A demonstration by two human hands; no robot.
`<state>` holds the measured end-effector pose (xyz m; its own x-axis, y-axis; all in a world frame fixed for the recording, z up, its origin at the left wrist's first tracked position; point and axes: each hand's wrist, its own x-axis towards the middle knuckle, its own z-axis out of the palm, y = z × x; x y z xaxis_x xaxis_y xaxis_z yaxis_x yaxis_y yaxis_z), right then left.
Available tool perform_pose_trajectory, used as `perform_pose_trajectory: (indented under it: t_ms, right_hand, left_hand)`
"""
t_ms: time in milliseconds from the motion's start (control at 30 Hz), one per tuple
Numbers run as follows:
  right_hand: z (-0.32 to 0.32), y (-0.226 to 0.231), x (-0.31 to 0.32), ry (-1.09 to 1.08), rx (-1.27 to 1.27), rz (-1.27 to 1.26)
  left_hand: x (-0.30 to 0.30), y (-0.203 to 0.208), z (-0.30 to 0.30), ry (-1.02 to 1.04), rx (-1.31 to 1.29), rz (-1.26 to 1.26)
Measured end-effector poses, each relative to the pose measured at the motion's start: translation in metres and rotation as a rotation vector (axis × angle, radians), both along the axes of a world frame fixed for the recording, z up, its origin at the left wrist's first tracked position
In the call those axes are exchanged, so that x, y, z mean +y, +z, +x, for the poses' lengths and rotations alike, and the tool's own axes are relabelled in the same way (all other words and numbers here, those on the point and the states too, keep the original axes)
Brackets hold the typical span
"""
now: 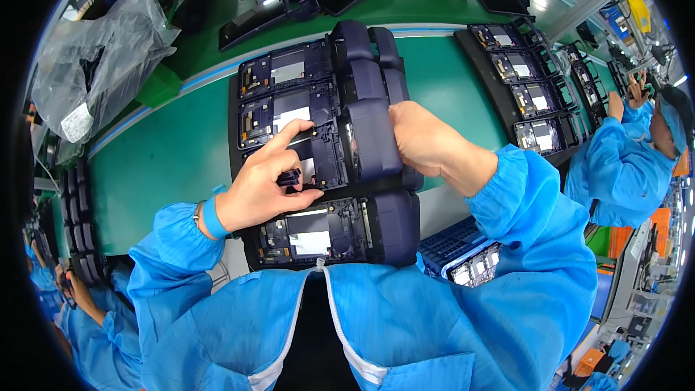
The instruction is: The person assembles internal electronic components into the plastic housing of a handheld device by hand, picking components from a tray or basket and placing them into the device.
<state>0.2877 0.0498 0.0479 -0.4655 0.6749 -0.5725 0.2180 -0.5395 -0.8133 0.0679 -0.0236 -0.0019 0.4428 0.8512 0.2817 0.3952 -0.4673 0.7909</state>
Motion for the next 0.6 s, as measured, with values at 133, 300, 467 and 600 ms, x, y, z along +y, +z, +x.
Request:
perform_pose_trajectory:
  t_ms: [133, 300, 467, 600]
  right_hand:
    - [0.001, -0.007, 0.001, 0.051, 0.019, 0.084]
    - [0.003, -0.012, 0.001, 0.073, 0.056, 0.104]
    - [0.003, -0.012, -0.001, 0.086, 0.005, 0.123]
    - [0.016, -0.018, 0.006, 0.092, -0.106, 0.124]
  left_hand:
    - [-0.001, -0.002, 0.000, -0.007, -0.022, 0.005]
    - [-0.001, -0.006, 0.001, -0.008, -0.040, 0.068]
    - [-0.001, -0.004, 0.002, -0.023, -0.004, 0.040]
    - [0.001, -0.001, 0.005, -0.037, -0.004, -0.028]
